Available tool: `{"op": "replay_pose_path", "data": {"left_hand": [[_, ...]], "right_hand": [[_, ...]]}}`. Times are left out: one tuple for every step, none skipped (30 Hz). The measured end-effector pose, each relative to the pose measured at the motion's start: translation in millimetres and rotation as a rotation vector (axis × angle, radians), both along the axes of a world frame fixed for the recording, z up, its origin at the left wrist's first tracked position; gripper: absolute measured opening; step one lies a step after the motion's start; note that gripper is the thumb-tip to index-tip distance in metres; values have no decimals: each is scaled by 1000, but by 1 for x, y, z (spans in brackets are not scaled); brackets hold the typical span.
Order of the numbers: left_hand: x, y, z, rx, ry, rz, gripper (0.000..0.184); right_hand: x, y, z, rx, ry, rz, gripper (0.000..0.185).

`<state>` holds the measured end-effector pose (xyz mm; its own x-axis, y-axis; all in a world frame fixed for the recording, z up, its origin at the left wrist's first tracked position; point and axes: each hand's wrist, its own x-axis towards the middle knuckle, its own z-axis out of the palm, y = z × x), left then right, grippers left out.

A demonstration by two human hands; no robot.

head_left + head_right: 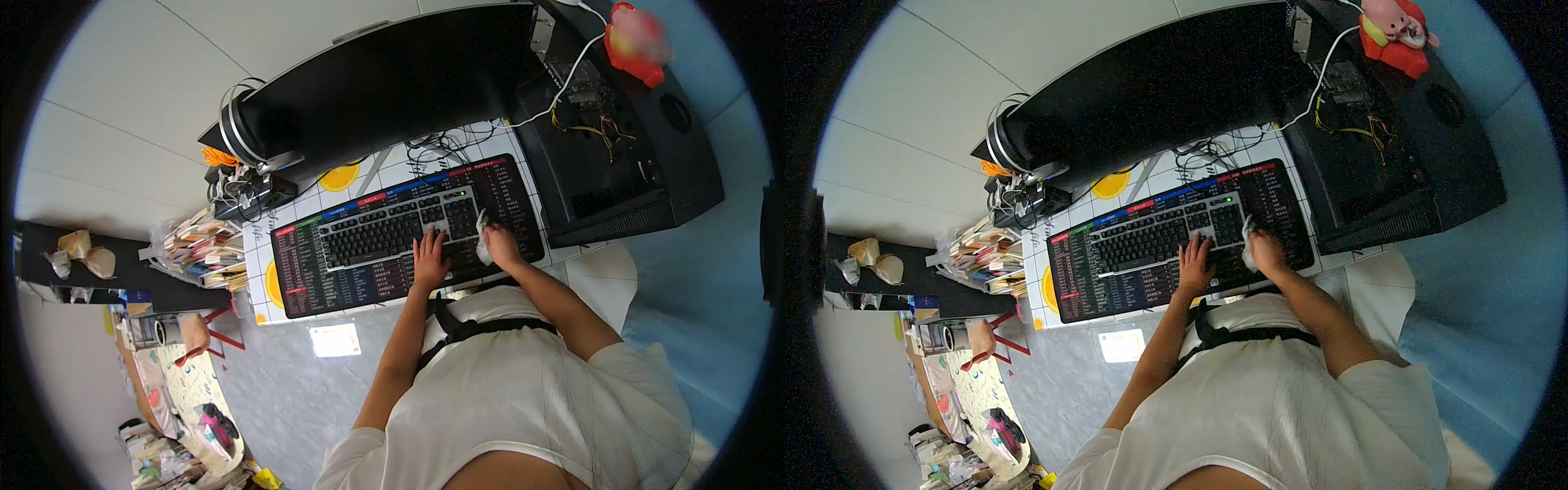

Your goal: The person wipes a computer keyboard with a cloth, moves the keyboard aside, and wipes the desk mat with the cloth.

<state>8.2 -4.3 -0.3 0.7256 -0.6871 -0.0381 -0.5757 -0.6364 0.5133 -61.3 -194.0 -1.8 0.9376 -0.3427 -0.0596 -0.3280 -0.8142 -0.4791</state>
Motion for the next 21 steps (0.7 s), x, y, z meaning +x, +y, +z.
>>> {"op": "replay_pose_path", "data": {"left_hand": [[0, 0, -1, -17, 3, 6, 68], [0, 0, -1, -17, 0, 4, 68], [0, 0, -1, -17, -17, 5, 69], [-1, 0, -2, -18, -30, 6, 70], [-1, 1, -3, -17, -29, 5, 70], [-1, 1, -2, -18, -24, 2, 70], [-1, 1, -1, -20, -18, -1, 70], [-1, 0, 0, -20, -17, -2, 70], [-1, 0, 1, -21, -17, 0, 71], [-1, 0, 1, -20, -17, 2, 71], [-1, 1, 2, -17, -16, 2, 71], [0, 1, 2, -3, -12, 4, 71], [-1, -1, 1, 9, -5, 5, 71], [-2, -1, 1, 9, -2, 5, 71], [-2, -1, 1, 2, -6, 8, 71], [-1, -1, 1, -5, -11, 10, 71], [-1, -1, 1, -6, -12, 8, 71], [-1, -1, 1, -2, -9, 8, 72], [-1, -1, 2, 3, -4, 10, 72], [0, -1, 2, 3, -6, 12, 72], [0, -1, 2, 10, -6, 11, 72]], "right_hand": [[-1, 1, 0, 41, -62, 25, 13], [2, 2, 0, 41, -65, 24, 13], [5, 5, 1, 91, -88, -27, 13], [6, 8, 2, 141, -107, -79, 13], [6, 9, 3, 190, -127, -131, 14], [7, 12, 1, 191, -126, -131, 14], [7, 15, -1, 185, -139, -162, 16], [7, 16, -3, 178, -151, -192, 19], [8, 15, -8, 178, -151, -192, 19], [9, 14, -14, 281, -141, -233, 19], [10, 15, -20, 385, -131, -273, 20], [12, 16, -23, 385, -131, -273, 20], [12, 16, -26, 363, -150, -285, 20], [11, 16, -30, 342, -168, -299, 19], [10, 16, -31, 342, -166, -300, 19], [10, 15, -32, 413, -197, -316, 18], [10, 13, -33, 483, -230, -332, 17], [12, 11, -36, 482, -232, -332, 17], [12, 9, -40, 480, -270, -346, 15], [14, 8, -44, 478, -309, -359, 14], [14, 10, -39, 480, -308, -358, 14]]}}
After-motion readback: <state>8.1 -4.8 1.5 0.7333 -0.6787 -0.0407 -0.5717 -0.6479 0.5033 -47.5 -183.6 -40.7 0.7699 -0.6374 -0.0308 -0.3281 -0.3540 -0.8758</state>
